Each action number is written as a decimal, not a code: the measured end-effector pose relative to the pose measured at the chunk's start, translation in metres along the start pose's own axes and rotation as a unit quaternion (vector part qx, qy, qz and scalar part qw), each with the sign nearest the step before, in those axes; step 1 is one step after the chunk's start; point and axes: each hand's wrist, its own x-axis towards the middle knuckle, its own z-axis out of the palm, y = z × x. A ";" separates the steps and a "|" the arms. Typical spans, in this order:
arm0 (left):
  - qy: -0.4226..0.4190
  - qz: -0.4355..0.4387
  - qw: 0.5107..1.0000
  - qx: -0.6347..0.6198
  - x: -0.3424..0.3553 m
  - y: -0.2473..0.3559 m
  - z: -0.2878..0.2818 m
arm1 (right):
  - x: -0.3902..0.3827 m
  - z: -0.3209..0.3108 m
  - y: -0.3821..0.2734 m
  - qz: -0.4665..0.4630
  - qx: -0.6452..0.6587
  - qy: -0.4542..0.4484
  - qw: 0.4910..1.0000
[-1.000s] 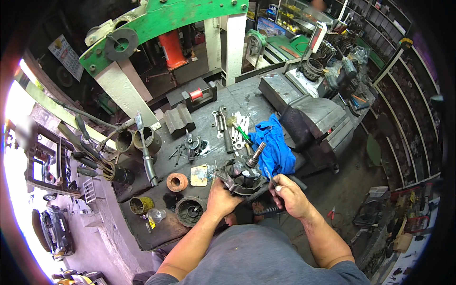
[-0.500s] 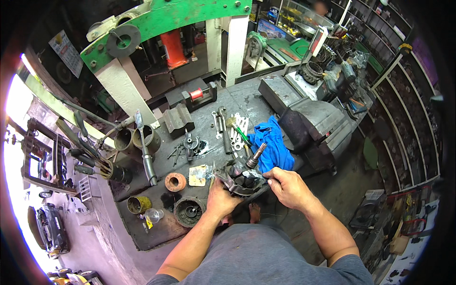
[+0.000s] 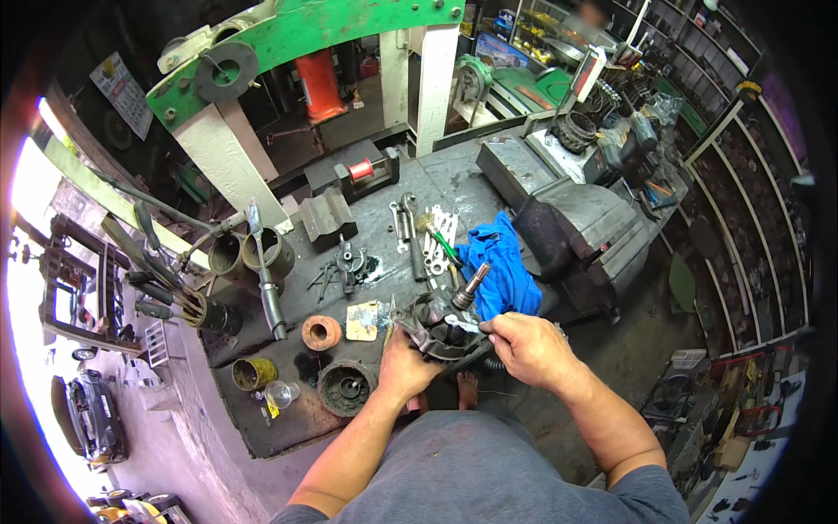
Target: The person works at a cluttered workbench in a workshop, handling a mechanical assembly and applying a substance from a small packet onto a metal plate. They use a small tool to spread the substance and then apply it to the assembly, wiping it with a blue cloth.
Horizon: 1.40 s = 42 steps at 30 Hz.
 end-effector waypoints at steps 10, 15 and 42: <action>0.015 0.012 1.000 0.007 0.001 -0.004 0.002 | -0.008 -0.006 -0.007 0.047 0.057 0.009 0.997; 0.013 0.024 1.000 -0.011 0.000 -0.002 0.001 | -0.014 0.016 -0.007 0.199 0.179 -0.013 0.964; -0.110 0.012 0.993 -0.032 0.028 -0.029 -0.018 | -0.017 -0.008 -0.007 0.069 0.080 0.051 0.993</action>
